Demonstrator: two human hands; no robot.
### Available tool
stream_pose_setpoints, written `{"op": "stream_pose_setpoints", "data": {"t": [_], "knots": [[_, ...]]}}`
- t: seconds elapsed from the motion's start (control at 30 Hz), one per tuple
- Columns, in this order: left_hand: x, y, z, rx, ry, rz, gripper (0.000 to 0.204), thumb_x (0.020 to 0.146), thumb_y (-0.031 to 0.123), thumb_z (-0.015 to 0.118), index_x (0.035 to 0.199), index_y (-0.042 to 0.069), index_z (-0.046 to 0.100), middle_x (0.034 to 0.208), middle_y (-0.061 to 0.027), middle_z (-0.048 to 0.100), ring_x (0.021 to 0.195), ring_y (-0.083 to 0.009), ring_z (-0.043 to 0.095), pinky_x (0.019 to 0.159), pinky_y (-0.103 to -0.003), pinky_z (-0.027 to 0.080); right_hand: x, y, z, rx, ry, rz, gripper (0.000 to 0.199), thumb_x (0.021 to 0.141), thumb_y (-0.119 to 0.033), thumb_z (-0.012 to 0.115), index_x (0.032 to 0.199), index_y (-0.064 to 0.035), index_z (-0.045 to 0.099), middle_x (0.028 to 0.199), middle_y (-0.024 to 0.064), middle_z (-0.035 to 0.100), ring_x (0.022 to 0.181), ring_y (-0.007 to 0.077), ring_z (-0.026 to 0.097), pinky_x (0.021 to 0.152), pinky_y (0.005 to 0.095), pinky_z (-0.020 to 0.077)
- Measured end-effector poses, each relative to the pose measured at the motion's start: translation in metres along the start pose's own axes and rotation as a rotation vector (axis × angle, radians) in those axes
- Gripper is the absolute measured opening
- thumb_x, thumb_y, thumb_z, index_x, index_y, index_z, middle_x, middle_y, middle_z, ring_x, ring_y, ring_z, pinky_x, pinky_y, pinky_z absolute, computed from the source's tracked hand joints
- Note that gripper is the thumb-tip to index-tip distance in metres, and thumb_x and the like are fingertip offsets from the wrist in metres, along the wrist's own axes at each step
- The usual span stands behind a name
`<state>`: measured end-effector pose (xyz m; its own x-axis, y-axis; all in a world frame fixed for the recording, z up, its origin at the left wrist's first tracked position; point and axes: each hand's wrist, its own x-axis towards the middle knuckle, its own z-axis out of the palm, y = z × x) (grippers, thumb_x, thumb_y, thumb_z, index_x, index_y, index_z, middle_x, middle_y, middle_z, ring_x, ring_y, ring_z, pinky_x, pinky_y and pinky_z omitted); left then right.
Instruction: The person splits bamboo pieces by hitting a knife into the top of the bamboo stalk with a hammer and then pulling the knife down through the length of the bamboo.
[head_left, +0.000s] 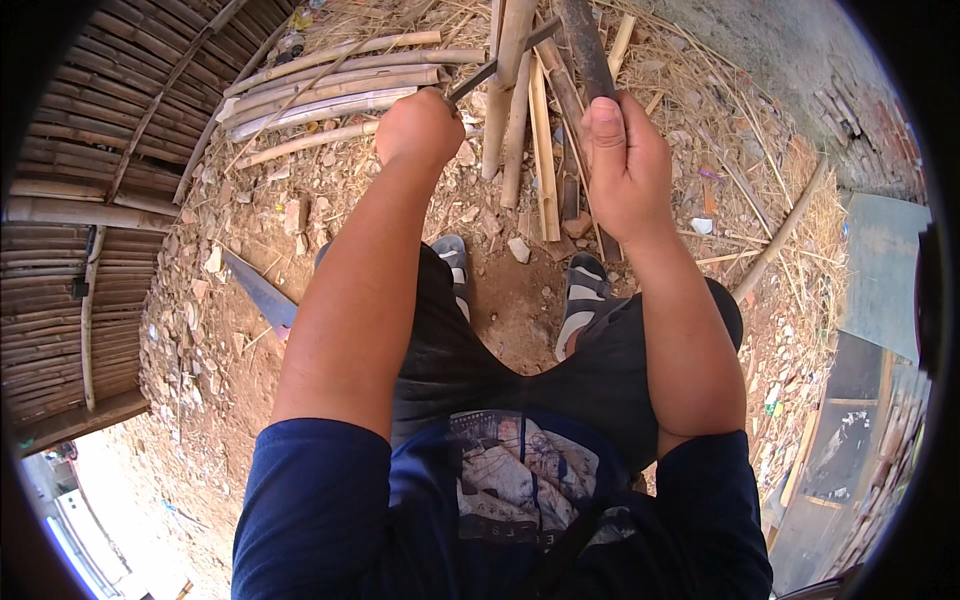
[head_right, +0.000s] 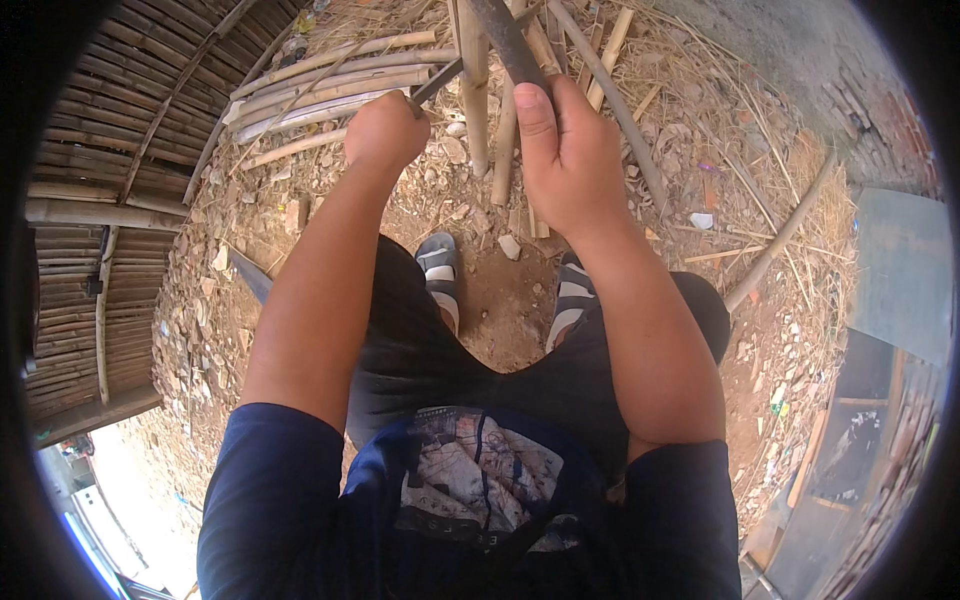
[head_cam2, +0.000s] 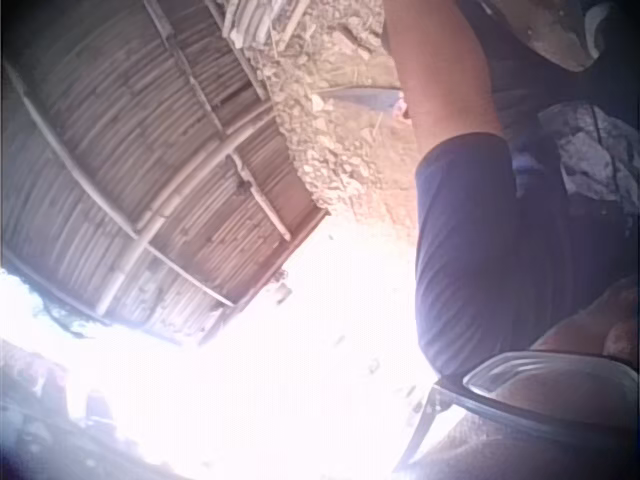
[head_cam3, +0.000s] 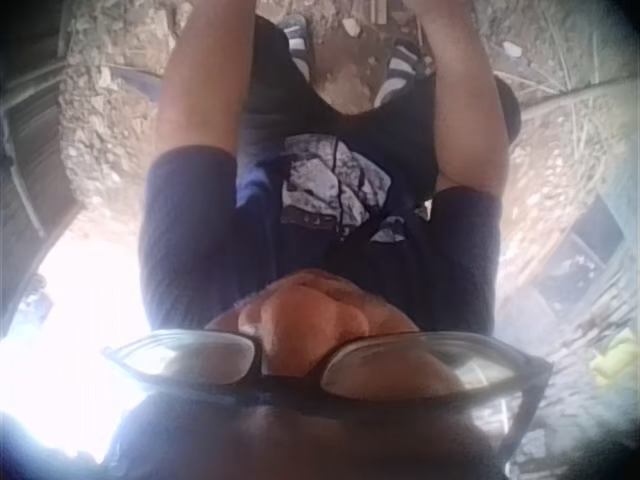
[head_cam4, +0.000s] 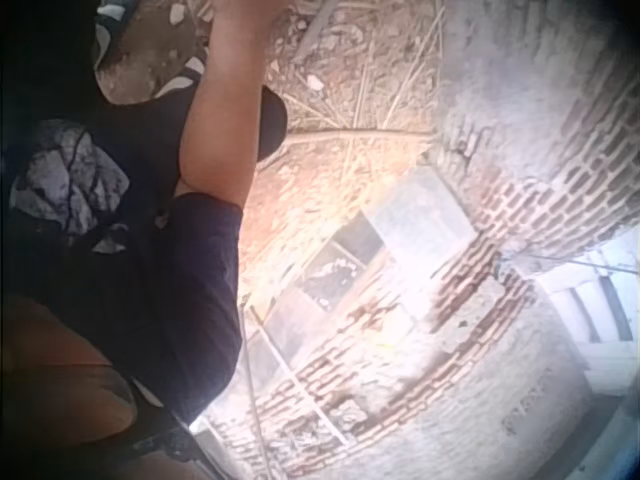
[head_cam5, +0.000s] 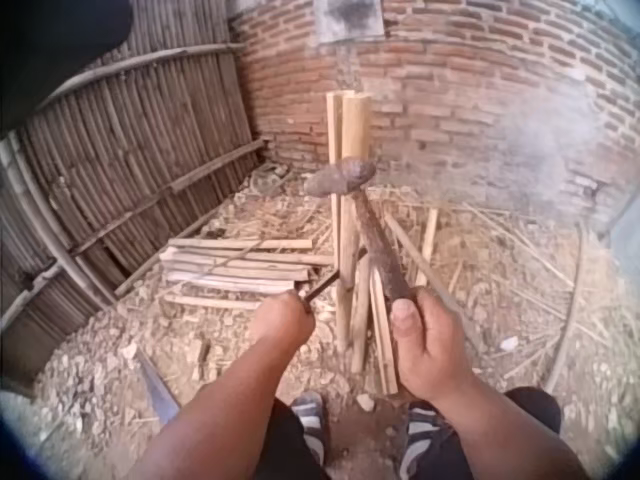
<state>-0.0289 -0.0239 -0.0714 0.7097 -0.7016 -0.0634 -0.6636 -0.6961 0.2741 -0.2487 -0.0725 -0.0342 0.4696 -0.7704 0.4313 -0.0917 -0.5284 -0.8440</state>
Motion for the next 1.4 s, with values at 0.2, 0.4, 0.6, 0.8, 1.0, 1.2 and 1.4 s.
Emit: {"op": "stream_pose_setpoints", "data": {"t": [0.2, 0.4, 0.6, 0.8, 1.0, 1.2, 1.4], "knots": [[0.002, 0.003, 0.002, -0.019, -0.041, -0.007, 0.035, 0.092, 0.038, 0.068, 0.114, 0.011, 0.074, 0.110, -0.0180, 0.076, 0.105, -0.0368, 0.072, 0.090, -0.048, 0.057, -0.016, 0.076, 0.015, -0.480, -0.310, 0.167, 0.052, 0.107, -0.049, 0.049, 0.091, -0.0018, 0.062, 0.070, 0.0210, 0.065, 0.068, 0.0444, 0.065, 0.064, 0.0504, 0.0486], [-0.001, -0.003, 0.006, 0.003, 0.005, -0.012, 0.035, 0.092, 0.038, 0.068, 0.114, 0.011, 0.074, 0.110, -0.0185, 0.075, 0.104, -0.0369, 0.072, 0.090, -0.048, 0.058, -0.003, 0.017, -0.001, -0.145, -0.159, 0.115, 0.050, 0.108, -0.048, 0.050, 0.097, -0.0021, 0.064, 0.071, 0.0165, 0.064, 0.067, 0.0392, 0.064, 0.064, 0.0455, 0.0485], [-0.002, 0.002, 0.005, 0.000, 0.010, 0.024, 0.027, 0.091, 0.027, 0.067, 0.111, 0.011, 0.075, 0.108, -0.0157, 0.077, 0.102, -0.0339, 0.074, 0.086, -0.045, 0.060, -0.012, 0.039, 0.006, -0.232, -0.087, 0.001, 0.046, 0.108, -0.046, 0.050, 0.098, -0.0016, 0.061, 0.070, 0.0199, 0.064, 0.068, 0.0428, 0.064, 0.063, 0.0466, 0.0485], [-0.004, 0.001, 0.005, -0.005, -0.005, 0.000, 0.029, 0.092, 0.031, 0.068, 0.112, 0.011, 0.075, 0.109, -0.0151, 0.077, 0.102, -0.0337, 0.074, 0.086, -0.045, 0.060, -0.008, 0.047, 0.012, -0.389, -0.277, 0.252, 0.054, 0.107, -0.051, 0.049, 0.093, -0.0016, 0.065, 0.069, 0.0222, 0.064, 0.069, 0.0446, 0.065, 0.065, 0.0524, 0.0488], [0.006, -0.005, 0.012, -0.023, 0.004, -0.013, 0.032, 0.092, 0.037, 0.068, 0.112, 0.014, 0.076, 0.109, -0.0161, 0.076, 0.104, -0.0352, 0.072, 0.091, -0.047, 0.057, -0.005, 0.003, -0.001, -0.060, -0.050, 0.007, 0.047, 0.108, -0.044, 0.053, 0.089, -0.0017, 0.061, 0.064, 0.0157, 0.061, 0.060, 0.0325, 0.064, 0.059, 0.0415, 0.0480], [0.004, 0.000, 0.011, -0.016, 0.004, -0.009, 0.030, 0.091, 0.032, 0.068, 0.113, 0.012, 0.075, 0.110, -0.0156, 0.076, 0.104, -0.0338, 0.073, 0.088, -0.046, 0.059, -0.016, 0.065, 0.013, -0.518, -0.294, 0.155, 0.049, 0.106, -0.047, 0.053, 0.091, -0.0017, 0.063, 0.067, 0.0175, 0.063, 0.065, 0.0399, 0.064, 0.062, 0.0470, 0.0488], [0.000, -0.006, 0.008, -0.030, 0.000, -0.027, 0.030, 0.091, 0.034, 0.067, 0.111, 0.013, 0.076, 0.109, -0.0167, 0.076, 0.104, -0.0350, 0.072, 0.091, -0.047, 0.057, -0.003, 0.014, 0.003, -0.193, -0.154, 0.134, 0.053, 0.107, -0.048, 0.051, 0.085, -0.0014, 0.062, 0.068, 0.0176, 0.063, 0.066, 0.0388, 0.063, 0.063, 0.0444, 0.0481]]}}
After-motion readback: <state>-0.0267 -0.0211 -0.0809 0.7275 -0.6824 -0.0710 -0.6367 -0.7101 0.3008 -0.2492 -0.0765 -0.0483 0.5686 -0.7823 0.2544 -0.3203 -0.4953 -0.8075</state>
